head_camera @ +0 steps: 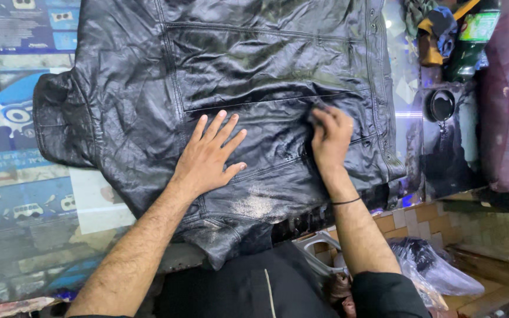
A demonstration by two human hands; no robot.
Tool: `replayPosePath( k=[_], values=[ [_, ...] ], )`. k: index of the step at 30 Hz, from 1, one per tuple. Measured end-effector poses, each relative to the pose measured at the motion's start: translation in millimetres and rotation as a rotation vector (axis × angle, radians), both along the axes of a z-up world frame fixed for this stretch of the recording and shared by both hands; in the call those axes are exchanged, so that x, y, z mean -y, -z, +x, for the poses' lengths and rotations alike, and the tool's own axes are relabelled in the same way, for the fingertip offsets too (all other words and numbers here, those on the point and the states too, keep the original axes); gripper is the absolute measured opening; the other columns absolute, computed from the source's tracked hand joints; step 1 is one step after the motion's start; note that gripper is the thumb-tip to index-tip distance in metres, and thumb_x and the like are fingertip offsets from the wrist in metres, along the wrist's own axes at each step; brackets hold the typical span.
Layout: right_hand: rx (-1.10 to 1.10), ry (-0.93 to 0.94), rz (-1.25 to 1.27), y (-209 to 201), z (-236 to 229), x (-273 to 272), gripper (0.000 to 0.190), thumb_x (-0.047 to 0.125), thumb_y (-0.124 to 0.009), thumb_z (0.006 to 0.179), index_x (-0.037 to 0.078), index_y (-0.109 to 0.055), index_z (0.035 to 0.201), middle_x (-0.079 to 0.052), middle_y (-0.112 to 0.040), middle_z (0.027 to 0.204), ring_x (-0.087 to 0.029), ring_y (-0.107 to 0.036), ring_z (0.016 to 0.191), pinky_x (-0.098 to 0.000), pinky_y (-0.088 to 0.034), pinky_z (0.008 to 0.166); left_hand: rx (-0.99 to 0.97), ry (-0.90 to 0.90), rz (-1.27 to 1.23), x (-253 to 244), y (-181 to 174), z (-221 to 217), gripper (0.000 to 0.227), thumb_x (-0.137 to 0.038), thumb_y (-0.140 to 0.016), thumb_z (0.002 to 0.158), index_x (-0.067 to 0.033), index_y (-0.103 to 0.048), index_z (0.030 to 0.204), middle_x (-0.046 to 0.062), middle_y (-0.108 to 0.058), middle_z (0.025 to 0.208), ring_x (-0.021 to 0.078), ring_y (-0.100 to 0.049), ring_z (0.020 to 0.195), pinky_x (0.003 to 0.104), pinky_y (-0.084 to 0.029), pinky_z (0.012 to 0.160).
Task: The person scrubs a black leather jacket laid on a workbench using a small black sponge, repeatedly dipping it into a container of dark liquid. The person wipes the front, collar, and sleeves of the jacket, occasionally adjusting its position on the table.
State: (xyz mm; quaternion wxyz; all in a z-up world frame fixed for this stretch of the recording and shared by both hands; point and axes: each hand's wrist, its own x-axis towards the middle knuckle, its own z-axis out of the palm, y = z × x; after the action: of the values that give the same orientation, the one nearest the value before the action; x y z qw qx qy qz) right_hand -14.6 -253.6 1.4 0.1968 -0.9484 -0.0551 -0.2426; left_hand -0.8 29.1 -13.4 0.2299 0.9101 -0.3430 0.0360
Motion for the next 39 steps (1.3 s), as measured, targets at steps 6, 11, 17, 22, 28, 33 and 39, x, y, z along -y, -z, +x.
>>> replayPosePath(
  k=[6, 11, 17, 22, 28, 33, 39],
  values=[
    [-0.051, -0.398, -0.071, -4.5, 35.2, 9.8, 0.038, -0.008, -0.068, 0.079, 0.008, -0.074, 0.113, -0.015, -0.068, 0.119, -0.035, -0.06, 0.114, -0.0455, -0.048, 0.098, -0.011, 0.005, -0.011, 0.3, -2.4, 5.0, 0.072, -0.056, -0.064, 0.089, -0.0139, -0.054, 0.147, 0.015, -0.037, 0.162, 0.035, -0.027, 0.152, 0.057, -0.019, 0.123],
    [-0.077, -0.13, -0.015, -13.6, 38.2, 15.8, 0.036, -0.006, -0.07, 0.082, 0.008, -0.073, 0.114, -0.016, -0.067, 0.119, -0.036, -0.059, 0.114, -0.0461, -0.048, 0.097, -0.031, -0.002, -0.021, -2.8, 1.9, 1.0, 0.071, -0.055, -0.065, 0.091, -0.0141, -0.054, 0.148, 0.015, -0.038, 0.162, 0.0351, -0.027, 0.152, 0.057, -0.019, 0.123],
    [-0.101, -0.225, -0.128, -18.6, -16.7, 33.3, 0.034, -0.006, -0.07, 0.083, 0.011, -0.077, 0.111, -0.011, -0.068, 0.121, -0.034, -0.061, 0.112, -0.0446, -0.049, 0.097, -0.02, 0.007, -0.008, 0.8, -1.9, 3.3, 0.071, -0.053, -0.067, 0.092, -0.0129, -0.055, 0.149, 0.014, -0.037, 0.163, 0.0361, -0.026, 0.153, 0.059, -0.018, 0.124],
    [-0.187, -0.598, -0.134, -20.1, -45.1, 33.8, 0.039, 0.001, -0.069, 0.069, 0.011, -0.078, 0.105, -0.011, -0.068, 0.119, -0.034, -0.061, 0.103, -0.0436, -0.049, 0.09, -0.013, 0.031, 0.031, 0.6, 1.6, 8.3, 0.073, -0.053, -0.069, 0.093, -0.011, -0.055, 0.151, 0.016, -0.036, 0.165, 0.0378, -0.024, 0.154, 0.061, -0.017, 0.124],
    [0.013, -0.08, -0.004, -18.5, -48.6, 12.7, 0.03, -0.005, -0.069, 0.087, 0.007, -0.073, 0.113, -0.01, -0.065, 0.127, -0.033, -0.058, 0.117, -0.0456, -0.048, 0.099, 0.018, 0.022, 0.172, -10.6, -4.1, -17.3, 0.072, -0.051, -0.069, 0.097, -0.0125, -0.054, 0.155, 0.02, -0.031, 0.169, 0.0423, -0.021, 0.157, 0.065, -0.014, 0.125],
    [-0.062, -0.38, -0.119, -22.7, -36.4, 10.7, 0.029, -0.003, -0.068, 0.082, 0.012, -0.075, 0.107, -0.006, -0.068, 0.127, -0.029, -0.06, 0.112, -0.0452, -0.047, 0.093, -0.09, -0.07, 0.185, -32.5, -12.0, -34.0, 0.079, -0.055, -0.068, 0.093, -0.0106, -0.05, 0.156, 0.021, -0.027, 0.169, 0.0462, -0.016, 0.156, 0.068, -0.011, 0.122],
    [0.008, -0.614, -0.097, -17.5, -16.1, -8.9, 0.026, 0.0, -0.068, 0.088, 0.011, -0.078, 0.11, -0.011, -0.067, 0.123, -0.029, -0.059, 0.11, -0.0436, -0.045, 0.094, -0.109, -0.076, 0.185, -46.9, -2.8, -37.9, 0.082, -0.058, -0.067, 0.095, -0.0105, -0.048, 0.159, 0.021, -0.024, 0.171, 0.046, -0.014, 0.157, 0.068, -0.01, 0.124]
  ],
)
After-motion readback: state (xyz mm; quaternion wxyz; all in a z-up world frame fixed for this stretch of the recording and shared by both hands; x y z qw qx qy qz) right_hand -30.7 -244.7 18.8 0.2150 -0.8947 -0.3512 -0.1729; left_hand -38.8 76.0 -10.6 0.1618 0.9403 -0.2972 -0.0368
